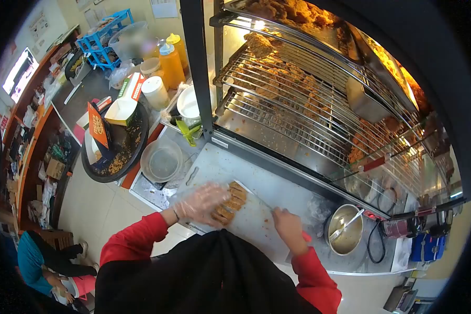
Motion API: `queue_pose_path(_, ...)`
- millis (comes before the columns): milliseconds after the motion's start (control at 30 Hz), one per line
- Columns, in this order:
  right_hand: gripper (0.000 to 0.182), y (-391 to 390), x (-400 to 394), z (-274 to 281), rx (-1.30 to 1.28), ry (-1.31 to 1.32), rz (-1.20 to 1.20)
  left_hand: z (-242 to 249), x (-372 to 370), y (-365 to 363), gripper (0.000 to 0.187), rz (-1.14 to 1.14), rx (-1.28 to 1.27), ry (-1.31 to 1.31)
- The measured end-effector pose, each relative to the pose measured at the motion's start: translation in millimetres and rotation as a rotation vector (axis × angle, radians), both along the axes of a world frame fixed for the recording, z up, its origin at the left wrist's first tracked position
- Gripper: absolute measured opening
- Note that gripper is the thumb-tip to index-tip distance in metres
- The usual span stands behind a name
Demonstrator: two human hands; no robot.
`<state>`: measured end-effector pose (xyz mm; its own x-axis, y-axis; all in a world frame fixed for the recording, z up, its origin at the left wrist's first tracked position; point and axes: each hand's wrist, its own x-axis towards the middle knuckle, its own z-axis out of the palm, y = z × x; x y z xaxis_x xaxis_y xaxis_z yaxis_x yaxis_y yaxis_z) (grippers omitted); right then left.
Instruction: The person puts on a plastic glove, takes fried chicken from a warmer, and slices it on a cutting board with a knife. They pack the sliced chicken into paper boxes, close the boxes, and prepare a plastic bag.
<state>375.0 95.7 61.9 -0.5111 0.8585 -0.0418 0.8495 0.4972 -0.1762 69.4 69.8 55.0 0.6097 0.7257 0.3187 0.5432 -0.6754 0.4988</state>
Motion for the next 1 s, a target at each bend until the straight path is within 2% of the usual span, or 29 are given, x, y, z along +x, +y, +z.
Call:
queue_pose_path(67,0.021,-17.5,26.3,-14.9,-0.085,0.065,-0.111,-12.2,8.2,-10.4,0.092,-0.131,-0.150,0.332)
queue_pose_path(133,0.024,-27.9,41.5,-43.0,-0.223,0.236,-0.183,-23.2,15.4,-4.4,0.091,-0.115,-0.087,0.253)
queue_pose_path(233,0.028,-42.8,21.9,-38.6,-1.023,0.557,-0.497,-34.5,25.9,12.7,0.090,-0.006,-0.014,0.208)
queue_pose_path(300,0.029,-54.4,4.0,-56.5,-0.991,0.660,-0.314,-48.0,32.1,26.4,0.088,0.079,0.007,0.126)
queue_pose_path(367,0.026,-62.0,-14.3,-45.8,-1.126,0.801,-0.431,-69.0,38.0,36.8,0.086,0.146,0.005,-0.035)
queue_pose_path(467,0.022,-64.2,-26.0,-43.7,-1.242,0.815,-0.512,-77.9,37.8,43.0,0.083,0.201,-0.004,-0.075)
queue_pose_path(500,0.022,-66.2,-26.4,-44.9,-1.207,0.813,-0.505,-74.6,37.3,40.1,0.082,0.214,0.010,-0.076)
queue_pose_path(567,0.022,-64.2,-34.3,-38.1,-1.141,0.815,-0.462,-57.5,28.5,35.8,0.081,0.260,0.048,-0.063)
queue_pose_path(667,0.022,-58.7,-56.2,-18.6,-1.221,0.846,-0.403,-17.2,-3.7,23.4,0.080,0.363,0.150,-0.030)
queue_pose_path(700,0.022,-57.6,-71.4,-8.2,-1.260,0.838,-0.353,3.6,-19.1,14.3,0.080,0.409,0.104,0.010)
queue_pose_path(767,0.021,-45.6,-110.7,20.1,-1.320,0.821,-0.269,45.5,-61.5,2.1,0.080,0.487,0.015,0.076)
queue_pose_path(900,0.018,-13.5,-215.1,67.9,-1.457,0.829,-0.193,88.5,-170.5,5.7,0.077,0.612,0.143,0.327)
queue_pose_path(967,0.020,11.0,-271.4,76.2,-1.498,0.874,-0.130,130.4,-218.3,11.1,0.073,0.647,0.109,0.396)
queue_pose_path(1000,0.020,22.6,-298.1,81.8,-1.505,0.903,-0.107,134.8,-245.9,23.5,0.072,0.646,0.115,0.467)
